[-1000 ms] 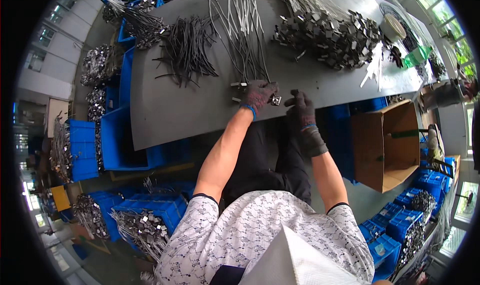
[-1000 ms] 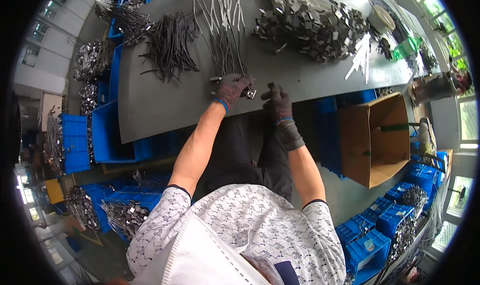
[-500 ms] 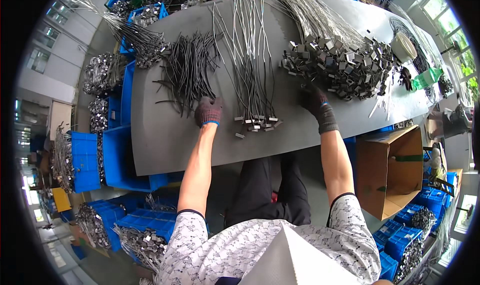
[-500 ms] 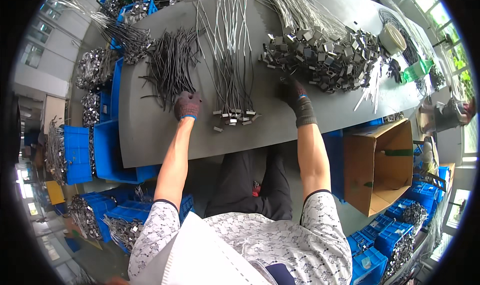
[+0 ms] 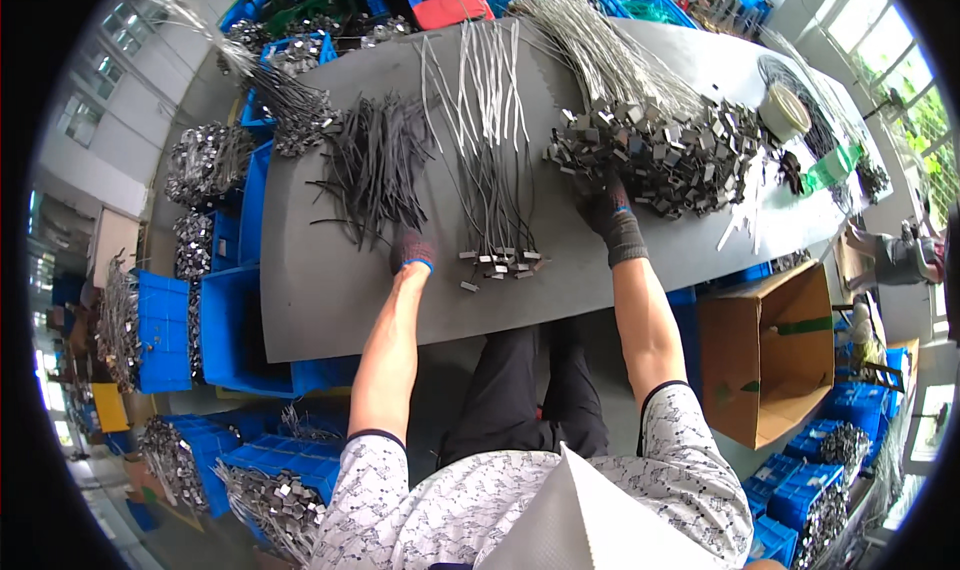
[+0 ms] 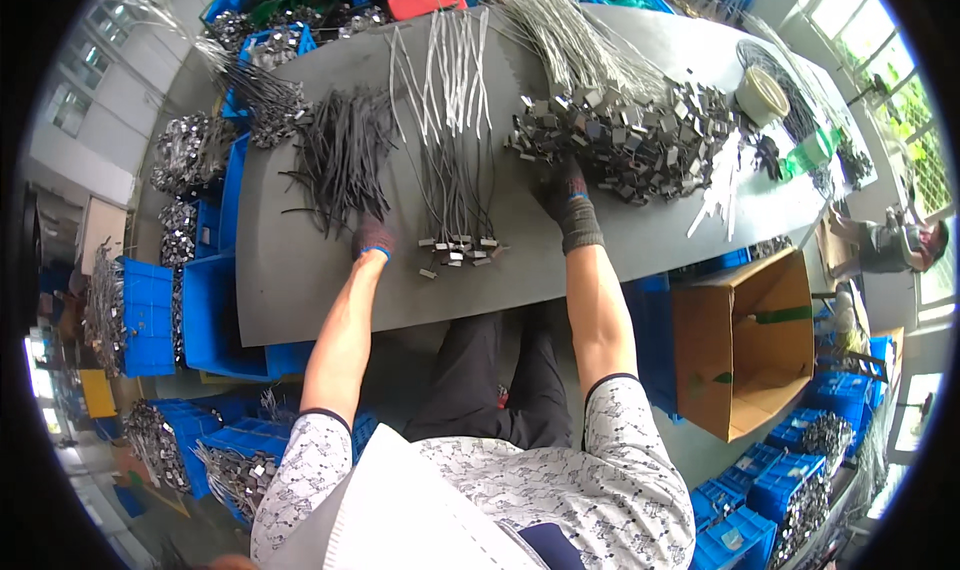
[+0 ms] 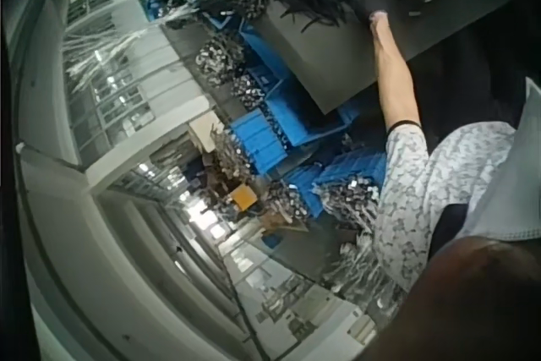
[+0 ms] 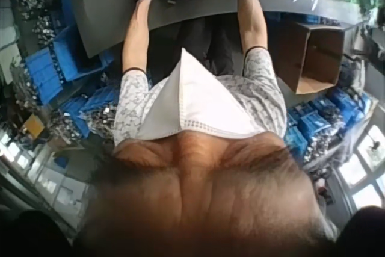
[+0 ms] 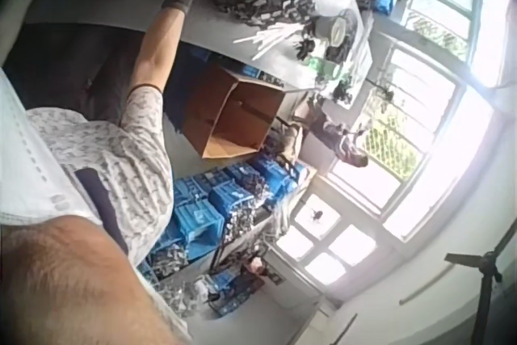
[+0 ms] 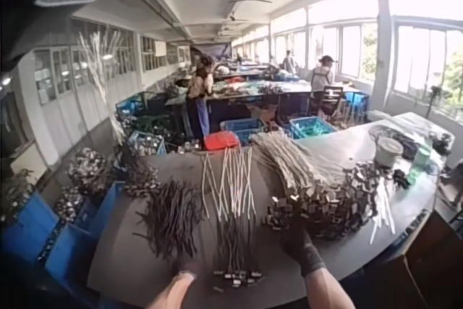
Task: Sorting and grouping electronic wire harnesses by length and connector type at a manual assembly station.
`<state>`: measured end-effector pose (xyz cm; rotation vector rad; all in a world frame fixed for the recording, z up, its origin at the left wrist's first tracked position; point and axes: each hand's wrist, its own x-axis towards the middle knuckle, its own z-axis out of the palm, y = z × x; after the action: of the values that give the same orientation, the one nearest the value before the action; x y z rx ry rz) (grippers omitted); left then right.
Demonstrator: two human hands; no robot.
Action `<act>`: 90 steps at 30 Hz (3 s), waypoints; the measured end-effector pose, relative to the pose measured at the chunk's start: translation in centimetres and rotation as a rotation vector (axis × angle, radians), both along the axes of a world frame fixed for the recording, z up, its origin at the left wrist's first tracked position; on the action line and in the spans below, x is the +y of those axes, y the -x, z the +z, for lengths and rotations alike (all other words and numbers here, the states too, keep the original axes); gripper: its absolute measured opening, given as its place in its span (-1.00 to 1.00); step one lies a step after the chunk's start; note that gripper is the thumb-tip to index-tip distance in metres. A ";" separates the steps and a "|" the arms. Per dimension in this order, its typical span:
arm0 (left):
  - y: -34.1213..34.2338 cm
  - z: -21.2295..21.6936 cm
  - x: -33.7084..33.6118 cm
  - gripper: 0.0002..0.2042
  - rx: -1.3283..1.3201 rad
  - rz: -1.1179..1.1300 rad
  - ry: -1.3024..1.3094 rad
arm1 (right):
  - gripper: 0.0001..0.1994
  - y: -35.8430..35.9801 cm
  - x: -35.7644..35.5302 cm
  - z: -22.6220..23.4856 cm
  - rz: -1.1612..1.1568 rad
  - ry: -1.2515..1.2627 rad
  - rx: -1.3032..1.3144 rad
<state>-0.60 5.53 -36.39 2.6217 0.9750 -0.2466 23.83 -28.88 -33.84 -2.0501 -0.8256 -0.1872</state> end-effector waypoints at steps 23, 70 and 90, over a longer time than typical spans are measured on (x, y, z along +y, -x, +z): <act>4.0 -5.4 9.5 -0.67 -0.171 0.142 0.033 | -0.71 57.6 -39.4 -8.7 0.001 1.264 0.876; 13.7 5.7 -10.6 -0.89 -0.717 0.764 1.955 | -0.67 62.9 -46.0 -8.4 -0.301 0.999 0.946; 1.0 19.6 -18.8 -0.85 -1.473 0.400 1.276 | -0.67 59.6 -42.6 -11.1 -0.101 1.241 1.033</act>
<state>-1.55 -13.24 -16.77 0.8717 0.4101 0.7865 -35.79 -71.52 -44.90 -2.7303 -0.0907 1.5560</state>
